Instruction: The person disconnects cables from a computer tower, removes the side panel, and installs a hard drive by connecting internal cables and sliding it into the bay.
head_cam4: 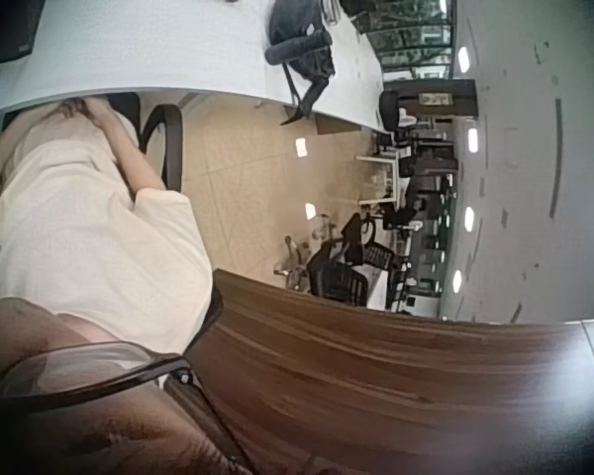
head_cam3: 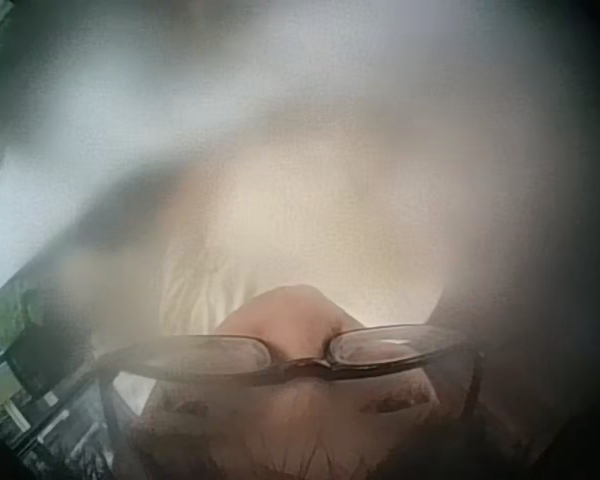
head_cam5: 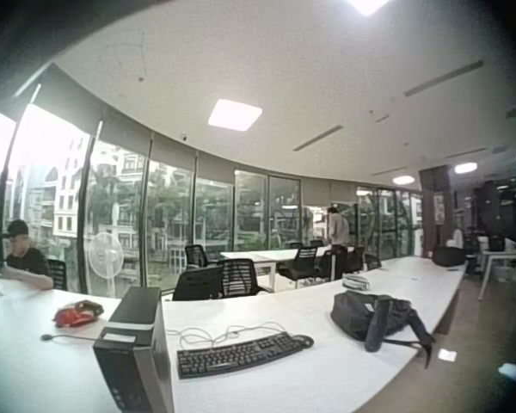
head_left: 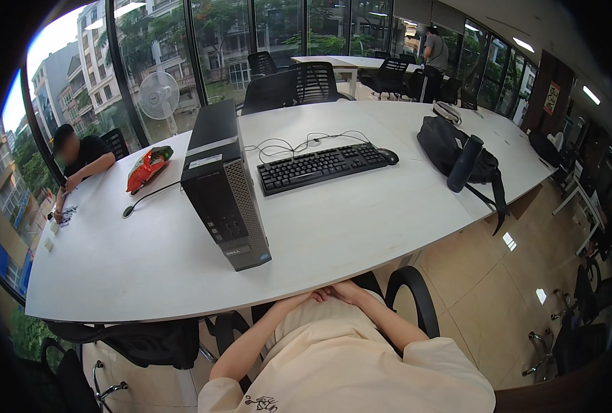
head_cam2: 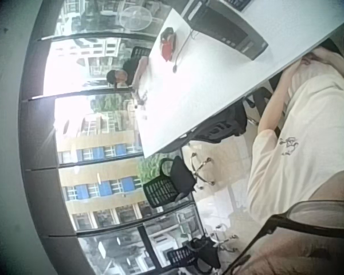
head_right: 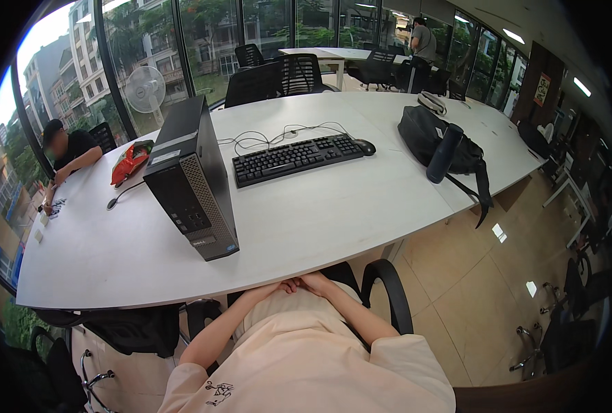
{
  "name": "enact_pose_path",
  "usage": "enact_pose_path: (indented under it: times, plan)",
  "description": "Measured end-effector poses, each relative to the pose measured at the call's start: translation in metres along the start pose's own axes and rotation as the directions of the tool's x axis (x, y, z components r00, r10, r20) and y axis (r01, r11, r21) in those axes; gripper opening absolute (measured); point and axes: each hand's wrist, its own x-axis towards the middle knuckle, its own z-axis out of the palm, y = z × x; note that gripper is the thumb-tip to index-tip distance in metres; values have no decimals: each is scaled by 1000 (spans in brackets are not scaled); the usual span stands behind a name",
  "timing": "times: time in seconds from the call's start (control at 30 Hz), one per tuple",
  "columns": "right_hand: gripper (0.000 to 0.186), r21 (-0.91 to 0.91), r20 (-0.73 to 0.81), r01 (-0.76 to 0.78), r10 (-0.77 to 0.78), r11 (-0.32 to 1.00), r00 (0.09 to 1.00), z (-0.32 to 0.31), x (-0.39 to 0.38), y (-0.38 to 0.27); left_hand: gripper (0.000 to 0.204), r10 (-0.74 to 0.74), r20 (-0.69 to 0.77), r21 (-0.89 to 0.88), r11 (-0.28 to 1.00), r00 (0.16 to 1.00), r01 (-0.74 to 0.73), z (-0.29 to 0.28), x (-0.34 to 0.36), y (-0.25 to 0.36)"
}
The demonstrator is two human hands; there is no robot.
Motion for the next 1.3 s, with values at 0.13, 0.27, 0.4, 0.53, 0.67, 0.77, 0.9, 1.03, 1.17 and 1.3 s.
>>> enact_pose_path:
  times: [0.13,0.27,0.4,0.53,0.67,0.77,0.9,1.03,1.17,1.3]
  plan:
    - [16,-16,-32,0,0,1000,999,-2,-2,-4,35,15,46,-38,999,999,-13,-3,7,-4]
    - [14,24,-48,-3,4,1000,999,-4,-3,-3,38,26,72,-15,1000,997,-25,-5,12,-9]
    - [9,26,-47,-21,23,999,999,-2,-1,-2,42,59,54,12,998,997,-60,-7,10,-13]
    - [7,24,-66,-43,44,999,997,-2,4,0,44,73,15,45,996,997,-73,-4,1,-6]
    - [12,-2,-39,-27,27,1000,999,1,5,1,43,95,31,108,989,995,-98,-5,-3,-8]
    - [18,-143,-52,55,-63,988,997,0,5,1,43,122,38,211,969,992,-127,4,-10,6]
    - [22,-229,-59,139,-156,964,986,-1,2,1,43,133,46,272,952,990,-140,6,-9,6]
    - [15,-295,-107,154,-192,943,976,9,-11,-11,45,150,18,278,949,988,-149,6,1,-4]
    - [15,-280,-111,136,-172,950,979,-3,-9,-9,46,131,103,248,957,986,-153,8,5,-2]
    - [30,-485,-163,111,-215,867,963,10,-15,-15,47,115,87,302,943,990,-136,-2,8,-10]
